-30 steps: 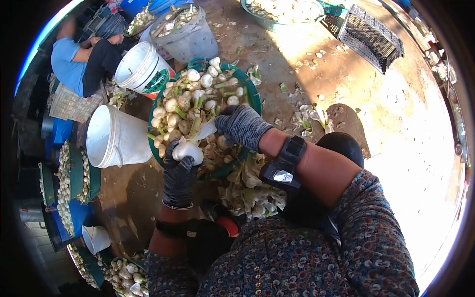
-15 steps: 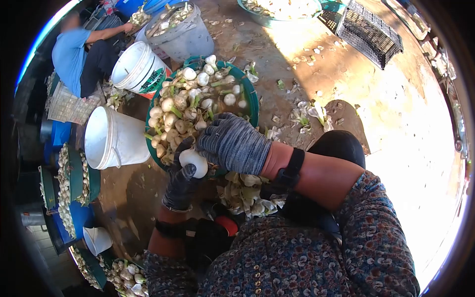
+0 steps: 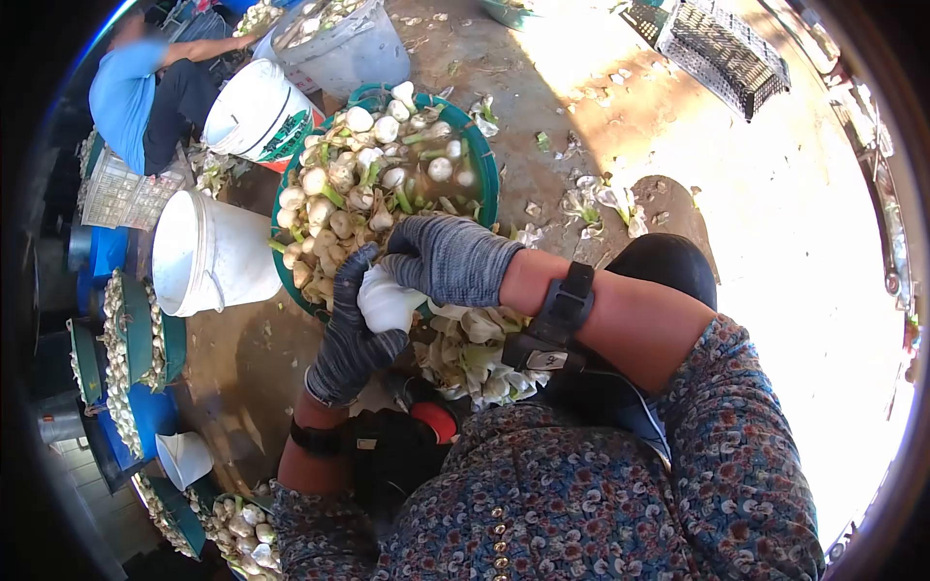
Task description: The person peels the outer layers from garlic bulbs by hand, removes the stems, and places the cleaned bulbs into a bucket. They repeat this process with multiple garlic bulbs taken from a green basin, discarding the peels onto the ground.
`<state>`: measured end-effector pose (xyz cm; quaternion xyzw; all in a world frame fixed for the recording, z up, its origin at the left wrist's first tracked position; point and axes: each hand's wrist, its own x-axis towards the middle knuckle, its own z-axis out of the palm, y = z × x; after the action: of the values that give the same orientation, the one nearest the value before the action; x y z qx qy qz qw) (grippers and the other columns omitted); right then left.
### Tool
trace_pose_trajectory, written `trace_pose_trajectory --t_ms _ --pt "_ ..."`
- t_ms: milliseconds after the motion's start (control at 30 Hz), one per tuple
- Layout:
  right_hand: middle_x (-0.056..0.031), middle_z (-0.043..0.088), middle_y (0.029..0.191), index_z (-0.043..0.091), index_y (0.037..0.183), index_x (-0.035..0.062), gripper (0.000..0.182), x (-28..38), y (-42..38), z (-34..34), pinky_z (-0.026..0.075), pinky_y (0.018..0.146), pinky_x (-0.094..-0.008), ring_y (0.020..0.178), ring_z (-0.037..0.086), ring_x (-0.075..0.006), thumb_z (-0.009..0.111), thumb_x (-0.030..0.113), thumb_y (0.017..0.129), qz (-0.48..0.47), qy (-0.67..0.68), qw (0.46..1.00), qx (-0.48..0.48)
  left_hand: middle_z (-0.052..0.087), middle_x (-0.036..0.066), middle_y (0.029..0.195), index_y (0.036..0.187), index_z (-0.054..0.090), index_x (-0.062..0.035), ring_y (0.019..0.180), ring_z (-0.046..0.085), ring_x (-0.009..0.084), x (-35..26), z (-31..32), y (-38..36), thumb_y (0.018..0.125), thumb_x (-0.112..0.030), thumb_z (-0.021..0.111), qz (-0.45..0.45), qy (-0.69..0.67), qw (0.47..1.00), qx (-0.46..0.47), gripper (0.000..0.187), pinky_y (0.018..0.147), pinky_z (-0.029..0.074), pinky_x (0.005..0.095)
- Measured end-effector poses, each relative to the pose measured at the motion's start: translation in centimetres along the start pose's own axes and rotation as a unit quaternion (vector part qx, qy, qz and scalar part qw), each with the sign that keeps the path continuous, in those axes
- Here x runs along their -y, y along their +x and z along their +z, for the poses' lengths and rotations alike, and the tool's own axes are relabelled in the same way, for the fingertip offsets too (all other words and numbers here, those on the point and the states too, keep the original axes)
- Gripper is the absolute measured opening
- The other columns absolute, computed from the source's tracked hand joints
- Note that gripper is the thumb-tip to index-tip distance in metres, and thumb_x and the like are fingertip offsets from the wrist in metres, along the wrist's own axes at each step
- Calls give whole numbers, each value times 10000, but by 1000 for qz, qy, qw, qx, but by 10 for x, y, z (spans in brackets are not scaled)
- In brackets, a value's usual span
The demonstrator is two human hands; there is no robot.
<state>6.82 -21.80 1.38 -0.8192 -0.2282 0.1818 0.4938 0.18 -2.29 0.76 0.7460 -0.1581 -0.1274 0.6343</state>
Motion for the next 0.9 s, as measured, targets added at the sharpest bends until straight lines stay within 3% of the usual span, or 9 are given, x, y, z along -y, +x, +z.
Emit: trace_pose_trajectory --t_ms 100,267,400,500,633,700,767,833,900 --pt "-127 650 835 636 946 19 264 -2 -2 2 514 746 -347 819 654 -199 600 280 931 -65 52 996 20 512 114 1129 1432 192 -75 1000 546 184 3 -6 1 760 15 613 72 89 992 -47 798 873 466 308" --pt "-142 634 783 613 886 47 194 6 -9 16 502 682 -399 747 631 -325 643 239 875 -116 -71 987 -86 533 123 1197 1381 306 -47 1034 564 207 10 -10 -4 803 -132 679 -189 -153 967 -81 694 902 477 341" --pt "-154 631 744 601 864 49 200 -3 4 24 500 662 -413 742 632 -349 635 245 871 -34 18 993 -112 503 117 1285 1361 358 -18 1157 513 202 0 -11 4 821 -189 665 -51 107 993 -28 644 977 436 344" --pt "-177 626 737 597 864 24 202 -2 8 23 494 660 -398 728 624 -351 641 222 871 14 97 991 -92 508 114 1279 1340 382 -21 1144 521 200 -10 -4 6 826 -187 661 3 69 996 -62 608 967 443 348" --pt "-173 623 752 598 888 38 205 9 4 21 487 649 -421 721 614 -368 622 242 884 -138 -45 977 -153 564 123 1174 1308 371 -8 1069 574 205 -6 -10 4 807 -126 681 34 -14 994 -98 601 929 480 353" --pt "-170 621 757 598 897 42 207 12 2 24 484 645 -431 720 611 -372 614 248 889 -228 -140 951 -158 580 94 1137 1279 402 -5 1029 586 193 -7 -15 -1 823 -90 640 -200 -164 958 -126 522 908 496 340" --pt "-166 616 762 589 905 38 214 8 3 29 485 647 -442 742 615 -377 599 251 897 -161 -75 971 -158 594 107 1106 1259 427 1 1006 599 199 -1 -15 -1 835 -87 626 -156 -121 971 -135 476 866 511 331" --pt "-172 628 772 602 894 25 239 7 9 25 491 657 -428 743 620 -372 612 264 895 -111 -40 980 -162 594 136 1113 1245 443 4 1008 604 213 -3 -21 7 819 -155 667 102 132 986 -23 507 836 514 327" --pt "-181 641 782 620 884 18 262 2 19 9 496 669 -409 735 624 -363 629 280 891 31 25 990 -135 588 163 1105 1253 449 2 998 603 224 1 -14 -11 817 -213 669 -5 199 976 -84 534 817 511 340"
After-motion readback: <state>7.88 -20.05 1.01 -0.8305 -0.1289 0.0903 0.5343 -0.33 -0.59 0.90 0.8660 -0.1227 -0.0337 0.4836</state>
